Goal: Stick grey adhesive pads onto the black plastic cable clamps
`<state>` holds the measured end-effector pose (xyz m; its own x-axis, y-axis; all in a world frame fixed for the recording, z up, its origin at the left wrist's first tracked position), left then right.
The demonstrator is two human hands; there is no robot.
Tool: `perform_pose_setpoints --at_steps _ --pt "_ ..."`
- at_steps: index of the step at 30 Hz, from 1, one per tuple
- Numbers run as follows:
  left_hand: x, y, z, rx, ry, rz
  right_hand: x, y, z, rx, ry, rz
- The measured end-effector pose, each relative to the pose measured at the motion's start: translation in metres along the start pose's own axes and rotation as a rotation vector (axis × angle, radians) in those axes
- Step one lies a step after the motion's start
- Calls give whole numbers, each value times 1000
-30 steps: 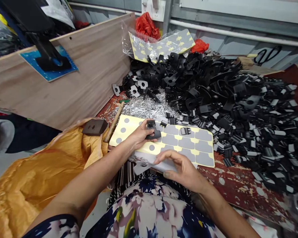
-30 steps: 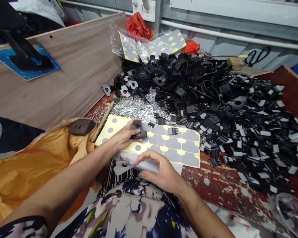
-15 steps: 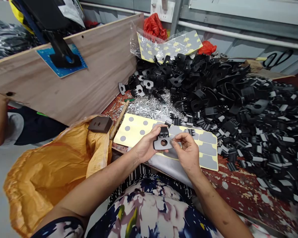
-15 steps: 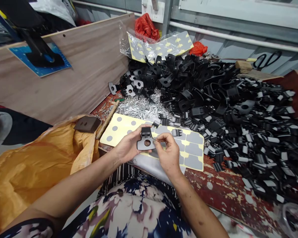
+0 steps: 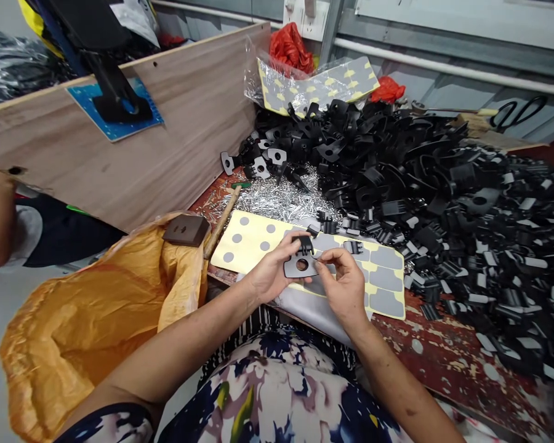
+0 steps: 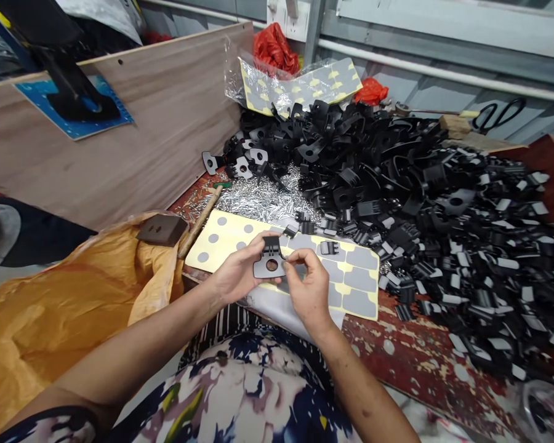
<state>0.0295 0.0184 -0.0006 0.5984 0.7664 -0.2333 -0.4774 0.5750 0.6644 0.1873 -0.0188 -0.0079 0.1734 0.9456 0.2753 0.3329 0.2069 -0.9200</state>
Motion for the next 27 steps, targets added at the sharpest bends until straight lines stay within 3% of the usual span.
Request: perform_pose_setpoints --at_steps 2,7,10,13,15,17,20,22,24,27 --pt "1 -2 0 85 18 55 -3 -2 3 -103 -6 -64" --pt "0 -6 -4 479 229 401 -13 -4 6 -388 -3 -334" --pt "-7 -11 -8 591 190 348 -7 3 -5 -490 -7 -256" --pt "-12 -3 -17 582 65 120 16 10 -10 -355 -335 -66" --pt "-12 23 -25 533 50 -47 44 8 -9 -319 -501 -65" --pt "-10 71 -31 444 139 -50 83 1 -4 -421 -454 -167" --pt "-7 160 -32 233 242 307 146 -8 19 -681 -277 -290" --pt "-5 195 -30 145 316 410 181 -9 42 -878 -266 -262" --pt "0 198 -29 110 384 383 205 -11 63 -1009 -320 -214" --pt "12 156 -31 96 411 213 213 -19 78 -1064 -380 -201"
Point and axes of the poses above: each hand's wrist, its own x-axis towards the middle knuckle, its own z-axis out of the palm, y = z × x, the point moved 3 cm from there along x, towards the middle knuckle, and after that the axes turned 3 degrees about -y, right-handed, at the moved point
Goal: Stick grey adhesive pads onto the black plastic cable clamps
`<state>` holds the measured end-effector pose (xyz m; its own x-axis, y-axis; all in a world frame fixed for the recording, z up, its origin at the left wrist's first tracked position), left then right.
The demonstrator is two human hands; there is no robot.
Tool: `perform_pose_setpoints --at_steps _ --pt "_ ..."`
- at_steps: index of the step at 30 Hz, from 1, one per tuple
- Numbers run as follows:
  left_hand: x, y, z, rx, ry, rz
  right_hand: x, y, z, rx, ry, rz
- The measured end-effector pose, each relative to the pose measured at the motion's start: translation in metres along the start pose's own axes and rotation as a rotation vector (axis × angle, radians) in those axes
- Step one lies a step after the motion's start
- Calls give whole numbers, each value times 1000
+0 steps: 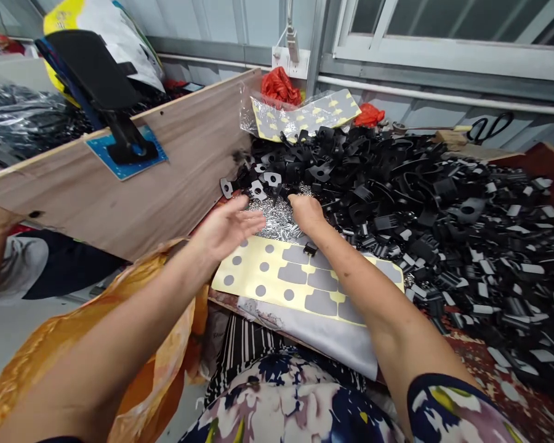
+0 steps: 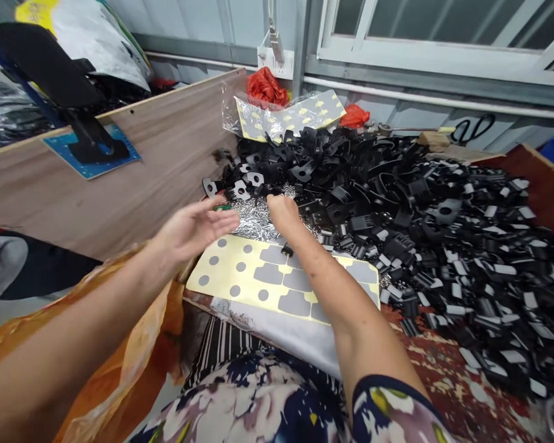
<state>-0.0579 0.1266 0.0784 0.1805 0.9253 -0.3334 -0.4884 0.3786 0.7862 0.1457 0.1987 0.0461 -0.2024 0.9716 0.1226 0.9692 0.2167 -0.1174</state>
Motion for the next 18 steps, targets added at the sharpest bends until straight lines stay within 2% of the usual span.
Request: perform_pose_setpoints --at_steps 2,4,6,8,9,11,13,15,18 --pt "0 -38 2 -28 -37 -122 -13 -6 -4 -25 12 -21" --pt "-1 -68 4 -108 -106 -207 -43 -12 -5 -32 72 -128" --pt "-1 -87 5 -169 -184 -222 -86 -20 0 17 158 -343" --pt "-1 -99 3 -143 -207 -196 -134 -23 10 154 234 -551" --pt "-1 -104 2 -101 -195 -182 -155 -22 17 256 267 -585" --pt "0 -113 -2 -10 -153 -173 -189 -14 30 475 322 -471" --pt "2 -120 -6 52 -129 -190 -209 -4 44 621 315 -234" --pt "4 -125 -9 86 -118 -187 -218 1 56 673 249 -65" --pt "8 -130 -13 96 -152 -149 -220 5 62 762 160 26"
Point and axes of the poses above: each hand's wrist, its own x-axis towards the middle knuckle, its own z-axis out of the palm, y = z × x, the point moved 3 cm from there along x, towards the middle knuckle, and after that the axes turned 3 degrees about -y, right-handed, at the moved point
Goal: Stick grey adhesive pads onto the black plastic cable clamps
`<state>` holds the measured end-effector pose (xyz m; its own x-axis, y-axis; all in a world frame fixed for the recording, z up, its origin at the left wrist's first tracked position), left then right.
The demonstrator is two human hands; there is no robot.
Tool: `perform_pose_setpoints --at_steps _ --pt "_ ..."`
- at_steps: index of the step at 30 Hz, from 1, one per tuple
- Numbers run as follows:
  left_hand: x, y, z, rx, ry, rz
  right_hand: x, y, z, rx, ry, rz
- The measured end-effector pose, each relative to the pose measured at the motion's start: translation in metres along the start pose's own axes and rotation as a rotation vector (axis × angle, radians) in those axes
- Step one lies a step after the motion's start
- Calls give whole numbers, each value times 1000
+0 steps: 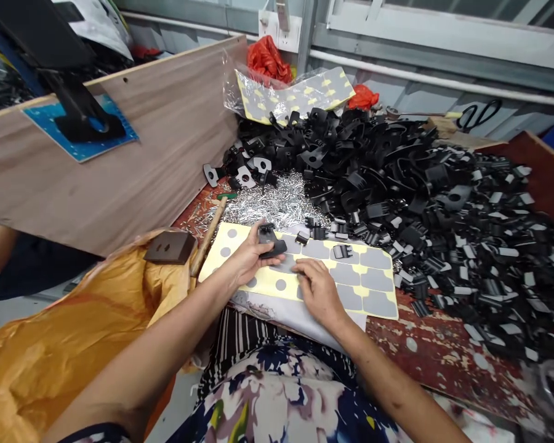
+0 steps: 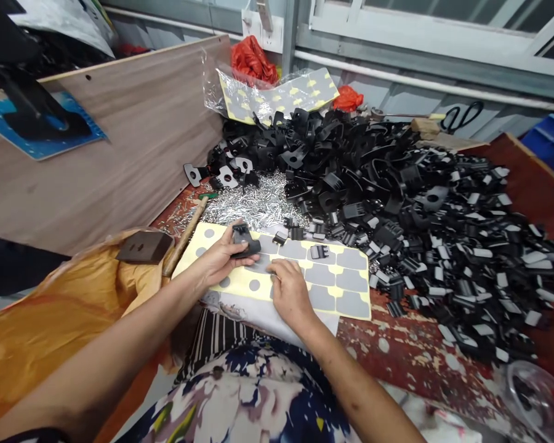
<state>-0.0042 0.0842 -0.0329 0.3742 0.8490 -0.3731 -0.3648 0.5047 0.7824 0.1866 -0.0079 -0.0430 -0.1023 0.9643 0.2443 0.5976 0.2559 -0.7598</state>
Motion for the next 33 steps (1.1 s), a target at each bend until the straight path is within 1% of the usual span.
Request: perform_pose_setpoints --at_steps 1,2,4,6,7,8,10,12,13,14,16,19,24,26,29,33 --pt "1 -1 -1 -8 -15 19 1 2 -3 65 -22 36" --pt "3 -1 -3 -19 -22 34 2 4 -7 145 -70 69" --pt "5 -2 -6 -45 -12 46 4 4 -17 338 -249 102" --pt "5 0 -7 -62 14 41 5 1 -27 530 -428 92" --pt "3 1 -6 -64 19 35 6 -2 -33 599 -453 83" --pt "0 3 -4 -64 14 30 7 -5 -37 636 -411 79" --pt "-8 5 4 -81 -27 10 12 -10 -44 597 -200 77" --pt "-18 5 14 -131 -96 -20 16 -15 -43 482 7 69" --pt "-23 4 20 -155 -128 -31 17 -18 -41 438 72 64" --pt "-28 3 25 -173 -152 -37 19 -20 -38 415 105 60" --pt "-33 0 32 -189 -182 -35 22 -22 -32 419 139 63" --pt "-35 -4 38 -198 -211 -20 25 -20 -27 484 191 83" --pt "-33 -7 41 -232 -224 22 24 -19 -23 550 230 107" --pt "-33 -8 42 -247 -231 18 24 -20 -22 567 247 118" --pt "-34 -9 43 -249 -256 -9 25 -20 -19 564 262 131" --pt "-35 -9 44 -240 -275 -3 26 -19 -14 531 259 132"
Point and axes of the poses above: each hand's wrist, its own x-axis towards the middle knuckle, its own z-axis out of the palm, y = z × x, the point moved 3 cm from there along x, towards the middle knuckle, and after that the axes turned 3 degrees about -y, right-handed, at the moved point
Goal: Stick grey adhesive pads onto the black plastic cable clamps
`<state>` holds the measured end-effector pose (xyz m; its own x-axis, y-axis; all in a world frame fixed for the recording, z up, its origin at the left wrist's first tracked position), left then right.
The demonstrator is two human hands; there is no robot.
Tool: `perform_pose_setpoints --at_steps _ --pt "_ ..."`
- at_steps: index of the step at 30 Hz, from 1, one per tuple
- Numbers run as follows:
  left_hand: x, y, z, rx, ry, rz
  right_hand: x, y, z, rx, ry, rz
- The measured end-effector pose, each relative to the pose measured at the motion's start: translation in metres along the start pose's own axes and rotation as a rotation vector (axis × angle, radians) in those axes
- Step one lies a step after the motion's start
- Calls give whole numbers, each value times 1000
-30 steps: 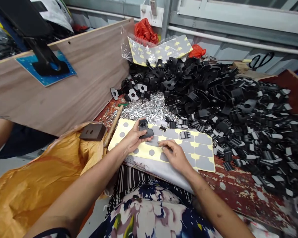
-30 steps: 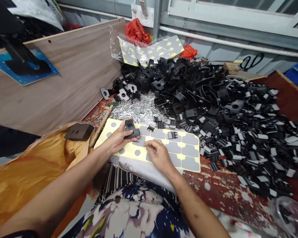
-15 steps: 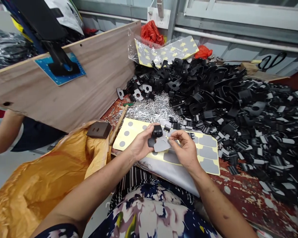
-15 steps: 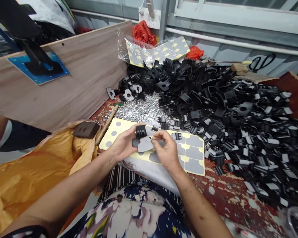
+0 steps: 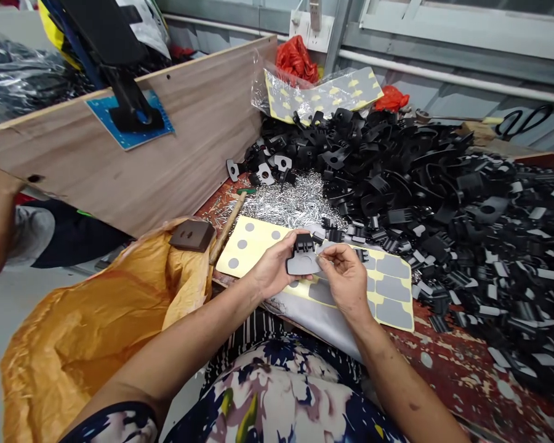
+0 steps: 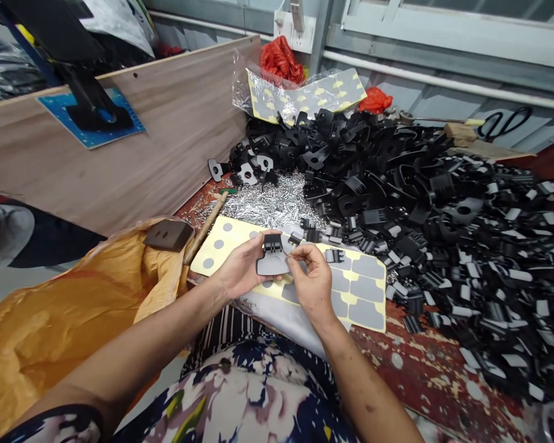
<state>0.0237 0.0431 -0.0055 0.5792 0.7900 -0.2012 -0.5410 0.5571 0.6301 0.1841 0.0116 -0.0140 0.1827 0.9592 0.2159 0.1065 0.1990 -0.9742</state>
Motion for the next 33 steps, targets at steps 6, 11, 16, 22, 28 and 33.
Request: perform_pose_setpoints --at_steps 6,11,16,22,28,33 --pt "0 0 -1 -2 5 -1 0 3 1 -2 -4 -6" --pt "0 0 -2 -15 8 -7 0 3 0 58 4 14" --pt "2 -2 -2 -27 -2 -13 0 3 2 -26 -11 -22" --pt "0 1 1 -26 19 -15 -2 4 4 -73 2 -60" --pt "-2 -4 4 113 62 59 -5 -9 6 -326 -32 -184" --pt "2 -11 -3 390 251 388 -12 -11 16 -583 -61 -390"
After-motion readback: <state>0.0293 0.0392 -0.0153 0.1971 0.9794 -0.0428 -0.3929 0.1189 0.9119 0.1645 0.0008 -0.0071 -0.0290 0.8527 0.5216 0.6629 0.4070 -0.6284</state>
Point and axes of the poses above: each hand's wrist, its own x-axis towards the middle knuckle, its own z-axis out of the palm, y = z × x, the point moved 3 cm from there along x, towards the middle knuckle, and after that the axes turned 3 degrees about -y, right-handed, at the moved point
